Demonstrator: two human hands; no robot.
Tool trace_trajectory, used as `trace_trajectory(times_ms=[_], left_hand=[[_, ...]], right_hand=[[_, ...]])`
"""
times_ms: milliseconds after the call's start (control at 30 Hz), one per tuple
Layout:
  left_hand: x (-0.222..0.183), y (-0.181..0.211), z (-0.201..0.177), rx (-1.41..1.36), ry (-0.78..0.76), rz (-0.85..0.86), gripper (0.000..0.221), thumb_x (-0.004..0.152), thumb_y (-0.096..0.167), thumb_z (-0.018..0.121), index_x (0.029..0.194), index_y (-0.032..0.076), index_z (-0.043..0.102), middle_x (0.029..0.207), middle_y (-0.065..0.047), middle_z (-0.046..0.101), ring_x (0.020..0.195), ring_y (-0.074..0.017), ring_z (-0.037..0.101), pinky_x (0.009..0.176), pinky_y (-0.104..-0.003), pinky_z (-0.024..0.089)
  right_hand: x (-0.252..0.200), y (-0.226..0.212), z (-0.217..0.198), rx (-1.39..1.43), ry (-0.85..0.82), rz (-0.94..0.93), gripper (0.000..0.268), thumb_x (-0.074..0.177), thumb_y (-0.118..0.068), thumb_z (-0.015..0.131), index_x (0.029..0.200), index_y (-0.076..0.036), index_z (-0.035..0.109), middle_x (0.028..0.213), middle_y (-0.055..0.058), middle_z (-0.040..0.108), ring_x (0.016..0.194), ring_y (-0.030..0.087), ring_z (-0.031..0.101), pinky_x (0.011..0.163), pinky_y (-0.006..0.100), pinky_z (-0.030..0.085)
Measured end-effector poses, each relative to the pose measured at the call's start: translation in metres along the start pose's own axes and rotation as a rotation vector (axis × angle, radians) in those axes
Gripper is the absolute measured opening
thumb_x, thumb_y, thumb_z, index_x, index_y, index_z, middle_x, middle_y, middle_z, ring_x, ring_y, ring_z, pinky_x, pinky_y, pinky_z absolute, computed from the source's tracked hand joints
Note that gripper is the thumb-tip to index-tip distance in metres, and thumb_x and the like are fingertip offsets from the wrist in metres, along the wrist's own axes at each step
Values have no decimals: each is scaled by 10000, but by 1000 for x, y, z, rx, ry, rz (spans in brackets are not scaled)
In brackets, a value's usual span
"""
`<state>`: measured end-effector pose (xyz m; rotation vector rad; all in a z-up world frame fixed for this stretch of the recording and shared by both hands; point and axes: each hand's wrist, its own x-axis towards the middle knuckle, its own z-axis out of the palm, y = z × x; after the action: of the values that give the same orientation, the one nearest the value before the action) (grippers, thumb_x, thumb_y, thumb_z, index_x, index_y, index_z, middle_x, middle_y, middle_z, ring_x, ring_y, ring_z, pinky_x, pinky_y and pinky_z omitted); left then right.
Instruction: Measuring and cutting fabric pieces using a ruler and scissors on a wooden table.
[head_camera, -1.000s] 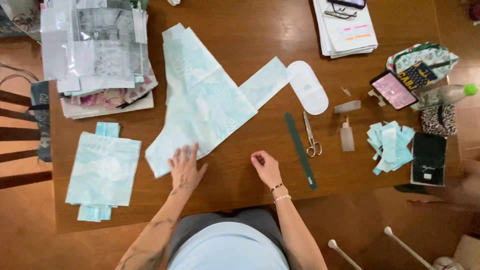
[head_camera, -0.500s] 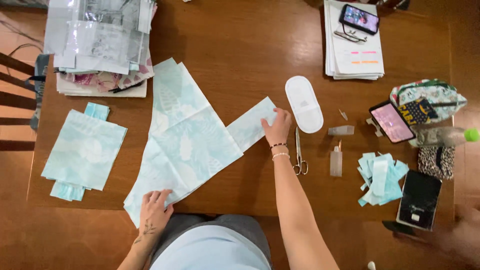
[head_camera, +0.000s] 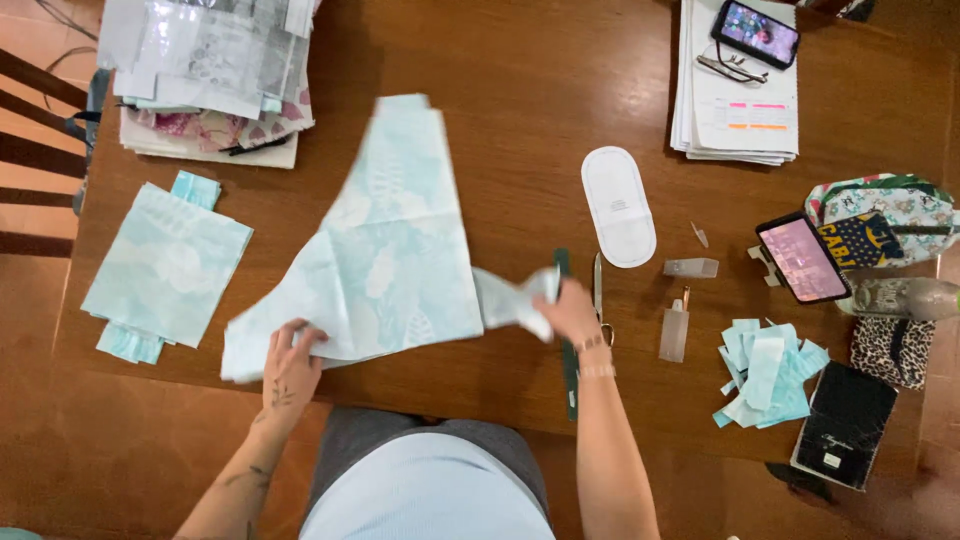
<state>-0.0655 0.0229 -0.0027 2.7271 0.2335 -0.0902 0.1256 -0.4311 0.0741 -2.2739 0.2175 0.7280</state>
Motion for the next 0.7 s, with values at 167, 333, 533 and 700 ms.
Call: trace_trajectory(times_ms=[167,333,533,700], left_hand=[[43,26,-12,216,-114,20,585,682,252,832,1201,249,561,1378,-64,499,1345,-312,499,1233,-497,320],[94,78,-21,-64,-27,17,683,790,46,674,1400,334,570,1375,-17,513,1359,-294,465,1238,-549,216],[113,200,-94,-950,18,-254,501,950,112,466,1415,260,580,1455,-70,571,1406,-299,457,1202,-492,300],[95,170,-60,-1075,4,-557,367,1053,374,511,1308,133,618,1254,-195,628,1197,-353,569,1077,-535,391]], right_hand=[[-88,61,14,-104,-222,53,439,710,-354,811,1044,-75,747,1048,288,731,1047,507,677,905,544,543],[-110,101,49,-28,-165,144,384,715,-465,808,1004,-218,750,947,192,748,997,413,705,847,455,557],[-122,55,42,12,-98,148,602,753,-488,810,1238,-180,629,1139,185,730,1111,415,675,947,512,550],[-113,27,22,-21,69,23,725,793,-444,790,1384,-137,504,1247,200,623,1225,407,590,1056,505,479]])
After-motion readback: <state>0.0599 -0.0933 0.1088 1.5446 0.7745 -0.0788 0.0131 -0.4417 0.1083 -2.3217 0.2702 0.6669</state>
